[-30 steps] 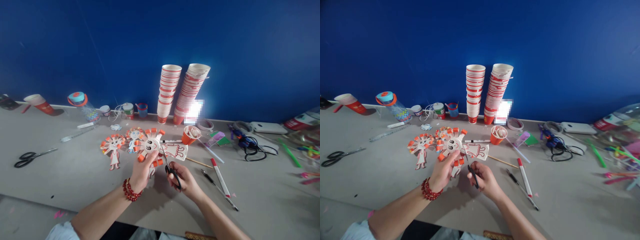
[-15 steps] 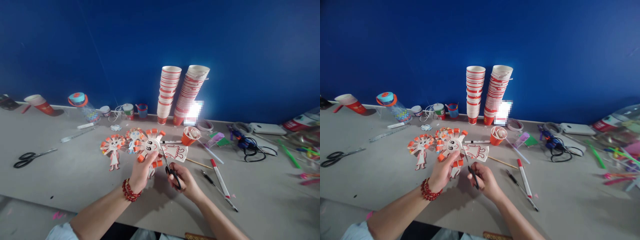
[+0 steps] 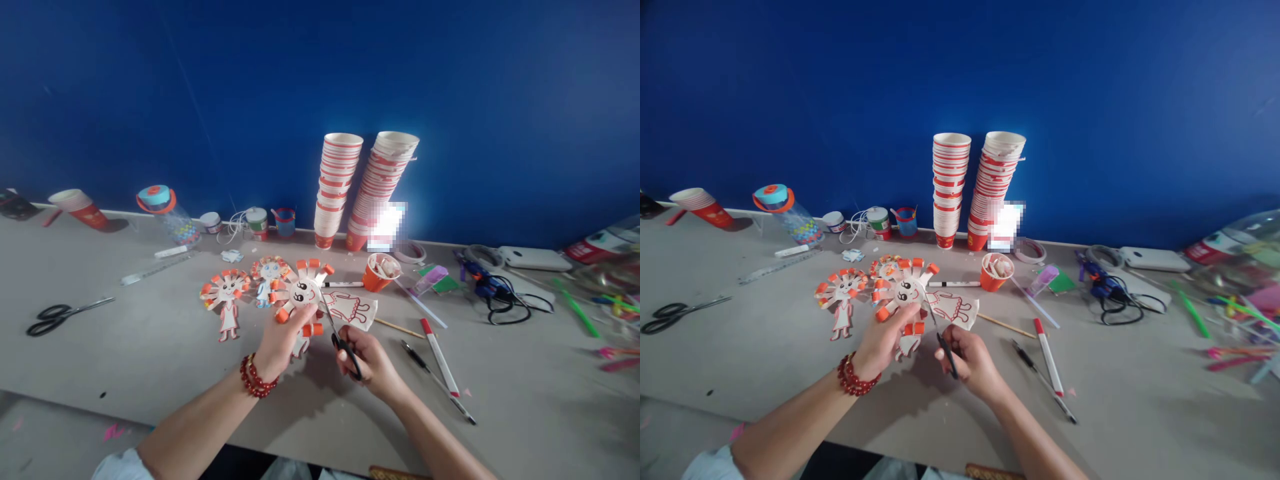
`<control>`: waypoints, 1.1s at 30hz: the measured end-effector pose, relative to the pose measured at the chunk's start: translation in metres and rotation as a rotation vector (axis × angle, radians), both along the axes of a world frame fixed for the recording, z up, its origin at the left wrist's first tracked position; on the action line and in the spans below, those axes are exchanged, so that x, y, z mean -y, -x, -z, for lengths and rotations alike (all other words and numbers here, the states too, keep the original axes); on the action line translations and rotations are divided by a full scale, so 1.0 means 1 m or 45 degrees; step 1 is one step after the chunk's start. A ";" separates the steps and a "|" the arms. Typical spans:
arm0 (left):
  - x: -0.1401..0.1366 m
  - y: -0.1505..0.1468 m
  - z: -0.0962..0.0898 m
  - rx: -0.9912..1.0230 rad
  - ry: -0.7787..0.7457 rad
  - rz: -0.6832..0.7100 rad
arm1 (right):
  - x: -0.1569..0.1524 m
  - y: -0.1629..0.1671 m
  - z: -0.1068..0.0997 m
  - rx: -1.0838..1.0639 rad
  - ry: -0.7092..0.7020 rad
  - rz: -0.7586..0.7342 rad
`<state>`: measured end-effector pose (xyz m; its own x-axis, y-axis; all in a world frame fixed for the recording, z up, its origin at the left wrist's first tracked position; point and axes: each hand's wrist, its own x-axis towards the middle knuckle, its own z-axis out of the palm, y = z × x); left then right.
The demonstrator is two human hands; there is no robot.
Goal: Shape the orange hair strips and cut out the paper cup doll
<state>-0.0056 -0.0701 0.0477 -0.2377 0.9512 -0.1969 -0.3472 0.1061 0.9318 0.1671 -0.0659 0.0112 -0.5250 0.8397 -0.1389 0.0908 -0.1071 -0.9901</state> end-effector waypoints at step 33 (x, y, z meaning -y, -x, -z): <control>-0.003 0.010 -0.006 0.008 0.035 0.192 | -0.001 0.002 0.000 -0.081 0.002 0.007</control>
